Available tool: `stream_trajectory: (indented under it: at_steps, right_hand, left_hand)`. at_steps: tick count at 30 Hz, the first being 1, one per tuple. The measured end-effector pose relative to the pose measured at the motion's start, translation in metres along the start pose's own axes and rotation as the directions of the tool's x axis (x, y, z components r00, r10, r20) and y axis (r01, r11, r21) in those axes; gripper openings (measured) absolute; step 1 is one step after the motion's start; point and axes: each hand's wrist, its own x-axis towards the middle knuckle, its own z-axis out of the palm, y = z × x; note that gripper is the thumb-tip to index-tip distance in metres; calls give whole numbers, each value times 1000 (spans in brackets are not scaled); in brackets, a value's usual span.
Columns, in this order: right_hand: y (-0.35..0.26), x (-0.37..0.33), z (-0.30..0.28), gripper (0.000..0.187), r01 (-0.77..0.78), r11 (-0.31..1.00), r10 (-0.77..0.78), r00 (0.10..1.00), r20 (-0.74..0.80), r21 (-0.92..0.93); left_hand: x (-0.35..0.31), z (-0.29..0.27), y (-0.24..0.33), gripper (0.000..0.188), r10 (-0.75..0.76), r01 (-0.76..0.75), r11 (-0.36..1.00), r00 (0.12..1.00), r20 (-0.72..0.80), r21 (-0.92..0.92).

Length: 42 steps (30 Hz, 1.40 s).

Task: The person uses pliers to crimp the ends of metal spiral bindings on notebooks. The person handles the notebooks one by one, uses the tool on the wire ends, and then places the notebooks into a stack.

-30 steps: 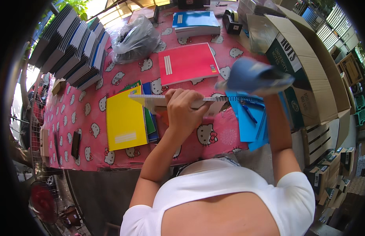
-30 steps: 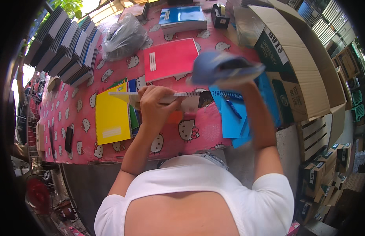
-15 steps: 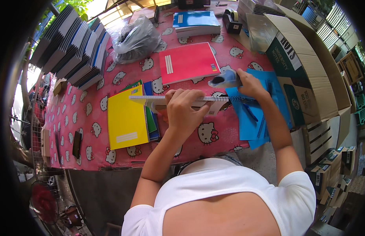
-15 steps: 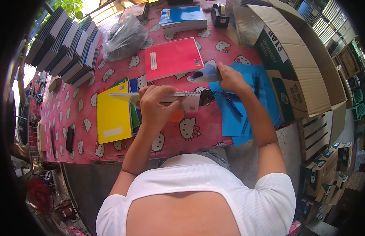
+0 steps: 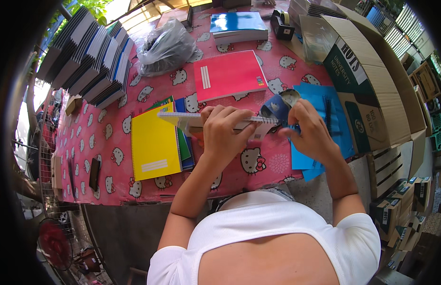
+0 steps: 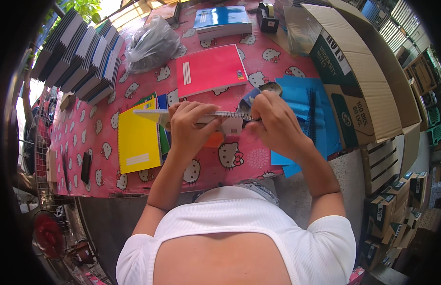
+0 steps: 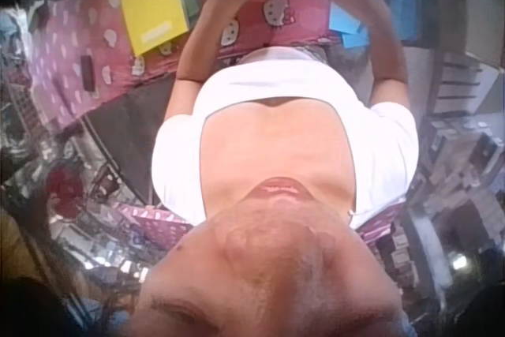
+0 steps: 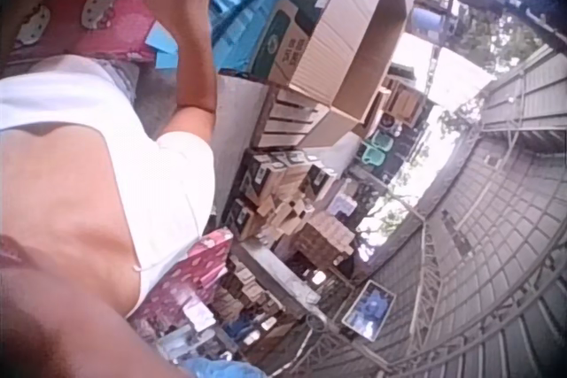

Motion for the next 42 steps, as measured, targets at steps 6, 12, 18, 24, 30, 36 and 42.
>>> stream_trajectory:
  at_steps: [6, 12, 18, 24, 30, 36, 42]
  right_hand:
    - [0, -2, 9, 25, -143, 979, 130, 987, 91, 145]
    - [-8, -5, 10, 29, -92, 996, 92, 996, -17, -2]
    - [-21, 7, 29, 31, 34, 995, -15, 982, -189, 93]
    - [-13, 4, 44, 24, -26, 1000, 29, 980, -198, 14]
    - [-25, 14, 47, 13, -49, 998, 56, 961, -269, 32]
    - [-27, 15, 41, 13, -5, 994, -23, 968, -250, -108]
    - [-32, 13, 22, 24, -81, 988, 69, 994, -90, -133]
  left_hand:
    - [-2, -2, 0, 21, 0, 0, 1000, 1000, 10, 14]
    - [-2, -1, 0, 18, -7, 7, 1000, 1000, 1, -25]
    - [-3, 0, -2, 19, 1, -1, 1000, 1000, -12, 10]
    - [-10, 1, 4, 23, 52, -51, 997, 998, -29, 58]
    - [-10, 6, 3, 17, 48, -45, 998, 994, -94, 39]
    - [-10, 5, 5, 19, 31, -31, 1000, 994, -107, 1]
    - [-14, 4, 2, 23, 35, -36, 999, 994, -103, -16]
